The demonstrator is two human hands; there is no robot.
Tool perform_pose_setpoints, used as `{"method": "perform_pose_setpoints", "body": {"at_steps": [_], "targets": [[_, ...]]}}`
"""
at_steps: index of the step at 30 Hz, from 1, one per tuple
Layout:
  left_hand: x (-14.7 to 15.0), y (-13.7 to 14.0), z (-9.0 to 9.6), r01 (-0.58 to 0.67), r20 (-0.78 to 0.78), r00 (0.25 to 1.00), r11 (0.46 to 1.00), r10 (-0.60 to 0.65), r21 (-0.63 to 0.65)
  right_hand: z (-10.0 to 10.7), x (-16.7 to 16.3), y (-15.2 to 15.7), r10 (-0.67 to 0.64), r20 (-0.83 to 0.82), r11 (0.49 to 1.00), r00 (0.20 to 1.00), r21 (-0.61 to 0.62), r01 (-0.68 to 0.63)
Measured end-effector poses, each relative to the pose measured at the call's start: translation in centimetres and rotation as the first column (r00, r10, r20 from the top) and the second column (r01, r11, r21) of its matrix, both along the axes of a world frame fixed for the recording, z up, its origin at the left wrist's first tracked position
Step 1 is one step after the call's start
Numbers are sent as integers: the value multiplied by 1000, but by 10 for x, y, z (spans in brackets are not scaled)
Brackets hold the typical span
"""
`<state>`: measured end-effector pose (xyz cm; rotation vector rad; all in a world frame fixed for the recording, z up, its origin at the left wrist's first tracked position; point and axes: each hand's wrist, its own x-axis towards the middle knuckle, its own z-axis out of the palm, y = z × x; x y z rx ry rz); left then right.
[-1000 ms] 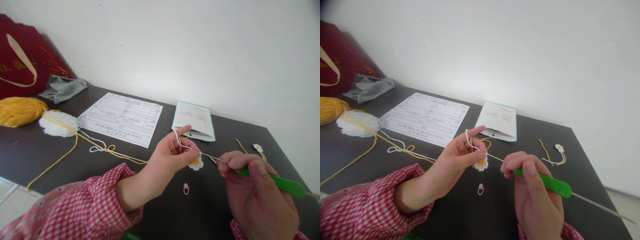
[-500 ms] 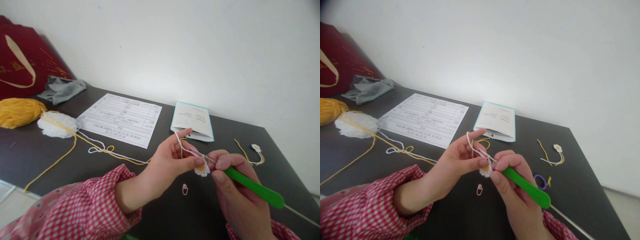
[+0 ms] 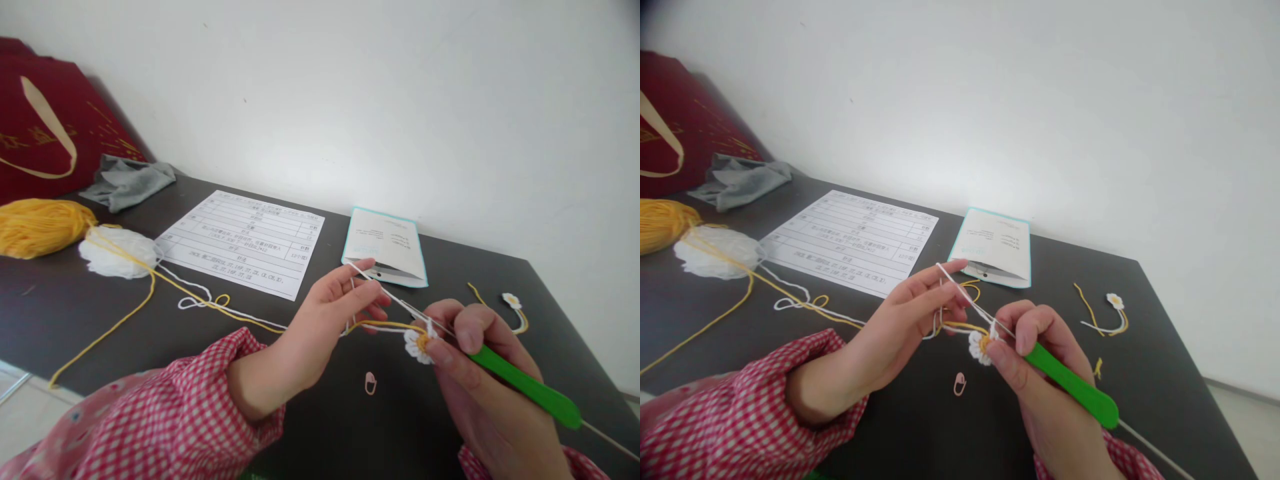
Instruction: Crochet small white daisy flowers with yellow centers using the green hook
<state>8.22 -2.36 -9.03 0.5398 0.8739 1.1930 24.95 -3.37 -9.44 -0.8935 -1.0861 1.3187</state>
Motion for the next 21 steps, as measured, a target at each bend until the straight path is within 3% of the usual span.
{"method": "perform_pose_setpoints", "body": {"at_steps": [4, 5, 7, 12, 18, 21], "targets": [[-17, 19, 1, 95, -327, 943, 990, -56, 104, 11, 5, 3, 24, -33, 998, 999, -48, -26], [-22, 23, 1, 93, -461, 887, 986, -20, 136, 13, 7, 4, 31, -46, 998, 998, -58, -34], [-33, 30, 1, 45, -568, 821, 984, 61, 171, 15, 11, 6, 50, -75, 996, 996, -72, -55], [-57, 35, 0, -8, -733, 652, 968, 194, 249, 14, 18, 10, 93, -101, 994, 990, -42, -98], [-63, 35, 0, 147, -825, 554, 963, 107, 224, 14, 18, 10, 136, -111, 988, 984, -63, -143], [-59, 32, 0, 144, -885, 427, 953, 183, 267, 16, 17, 10, 135, -104, 987, 985, -72, -143]]}}
